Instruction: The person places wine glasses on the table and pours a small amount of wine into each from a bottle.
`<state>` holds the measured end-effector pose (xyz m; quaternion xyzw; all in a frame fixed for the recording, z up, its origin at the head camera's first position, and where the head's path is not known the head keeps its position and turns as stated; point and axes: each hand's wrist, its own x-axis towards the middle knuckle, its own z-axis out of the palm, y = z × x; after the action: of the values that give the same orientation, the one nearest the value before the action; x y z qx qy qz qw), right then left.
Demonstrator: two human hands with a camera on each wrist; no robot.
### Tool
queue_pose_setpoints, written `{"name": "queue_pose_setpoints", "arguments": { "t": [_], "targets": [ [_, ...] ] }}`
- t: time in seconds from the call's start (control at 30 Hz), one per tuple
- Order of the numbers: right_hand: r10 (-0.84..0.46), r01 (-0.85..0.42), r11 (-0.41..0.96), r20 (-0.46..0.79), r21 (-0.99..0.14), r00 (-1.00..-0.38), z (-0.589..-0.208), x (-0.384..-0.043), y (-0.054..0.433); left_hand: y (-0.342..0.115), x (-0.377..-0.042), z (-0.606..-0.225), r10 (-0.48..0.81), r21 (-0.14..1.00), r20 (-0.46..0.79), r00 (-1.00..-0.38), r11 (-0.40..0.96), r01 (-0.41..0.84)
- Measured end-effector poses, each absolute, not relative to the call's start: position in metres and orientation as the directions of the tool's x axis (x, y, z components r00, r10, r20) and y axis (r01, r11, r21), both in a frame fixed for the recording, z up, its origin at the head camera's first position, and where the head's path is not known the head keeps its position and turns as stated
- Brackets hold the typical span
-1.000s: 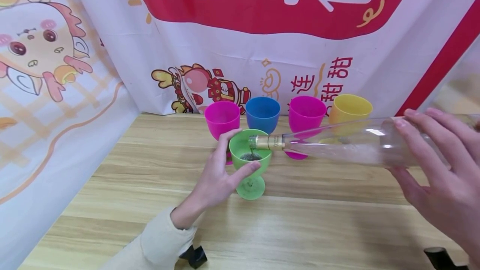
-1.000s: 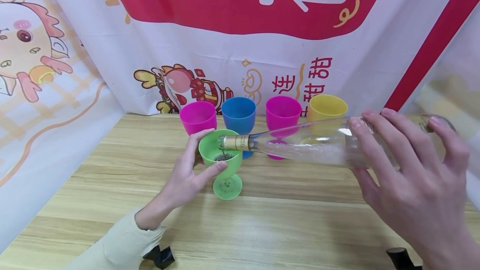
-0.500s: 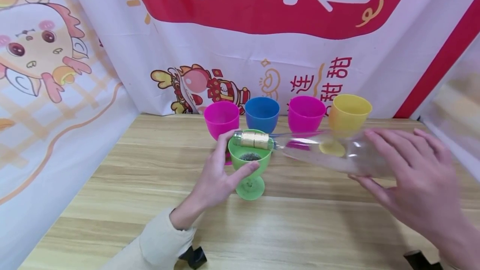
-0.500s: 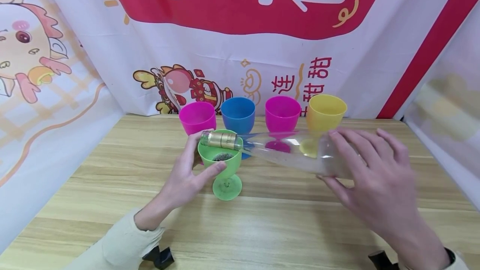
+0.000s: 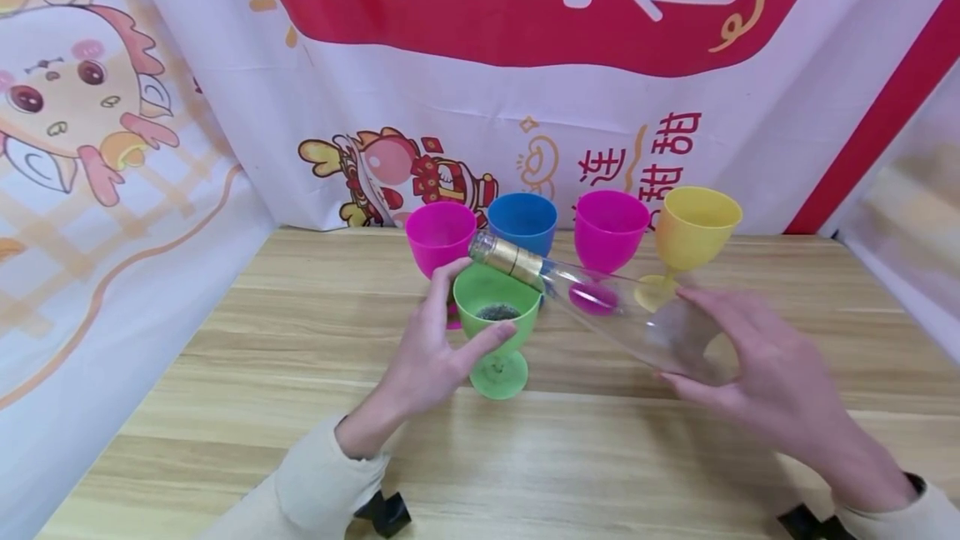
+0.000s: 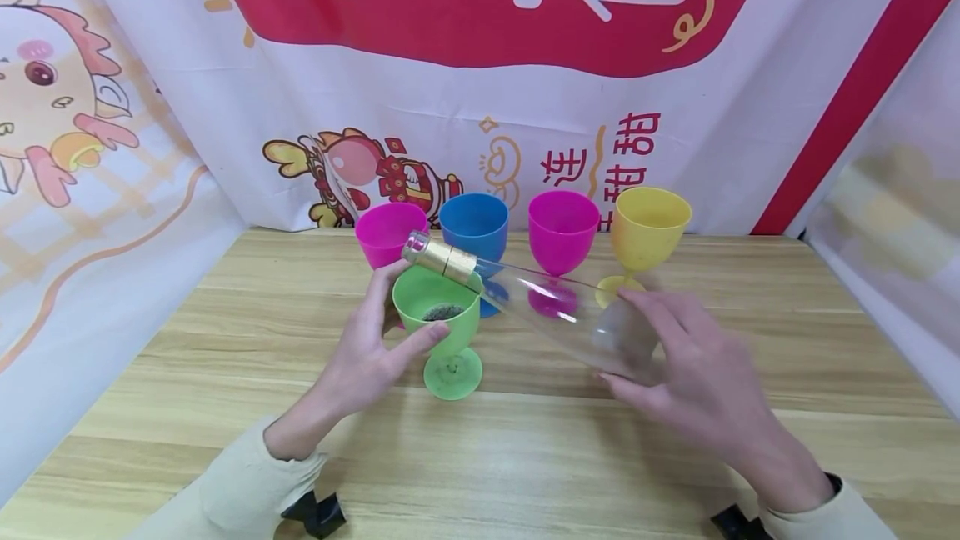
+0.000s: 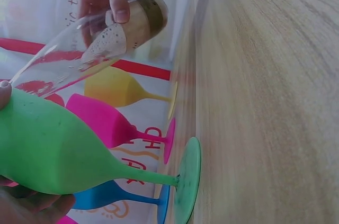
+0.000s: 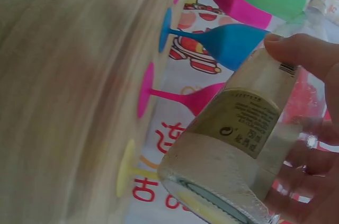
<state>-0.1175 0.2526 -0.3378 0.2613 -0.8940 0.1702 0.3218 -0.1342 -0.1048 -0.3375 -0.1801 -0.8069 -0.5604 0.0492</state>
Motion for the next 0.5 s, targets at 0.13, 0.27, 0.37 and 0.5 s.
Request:
{"name": "queue_pose_setpoints", "arguments": {
  "t": [0.13, 0.27, 0.37, 0.5],
  "targets": [
    [-0.351, -0.594, 0.789, 0.677, -0.159, -0.647, -0.344, -0.121, 0.251, -0.106, -0.132, -0.336, 0.212, 0.887, 0.285, -0.935, 0.311, 0.341],
    [-0.334, -0.608, 0.767, 0.682, -0.204, -0.650, -0.350, -0.124, 0.252, -0.106, -0.130, -0.335, 0.183, 0.887, 0.295, -0.938, 0.312, 0.340],
    [-0.292, -0.617, 0.732, 0.684, -0.289, -0.668, -0.354, -0.128, 0.254, -0.109, -0.128, -0.333, 0.156, 0.882, 0.306, -0.939, 0.325, 0.341],
    [-0.165, -0.569, 0.673, 0.654, -0.473, -0.738, -0.359, -0.131, 0.260, -0.118, -0.126, -0.329, 0.107, 0.879, 0.315, -0.943, 0.343, 0.332]
  ]
}}
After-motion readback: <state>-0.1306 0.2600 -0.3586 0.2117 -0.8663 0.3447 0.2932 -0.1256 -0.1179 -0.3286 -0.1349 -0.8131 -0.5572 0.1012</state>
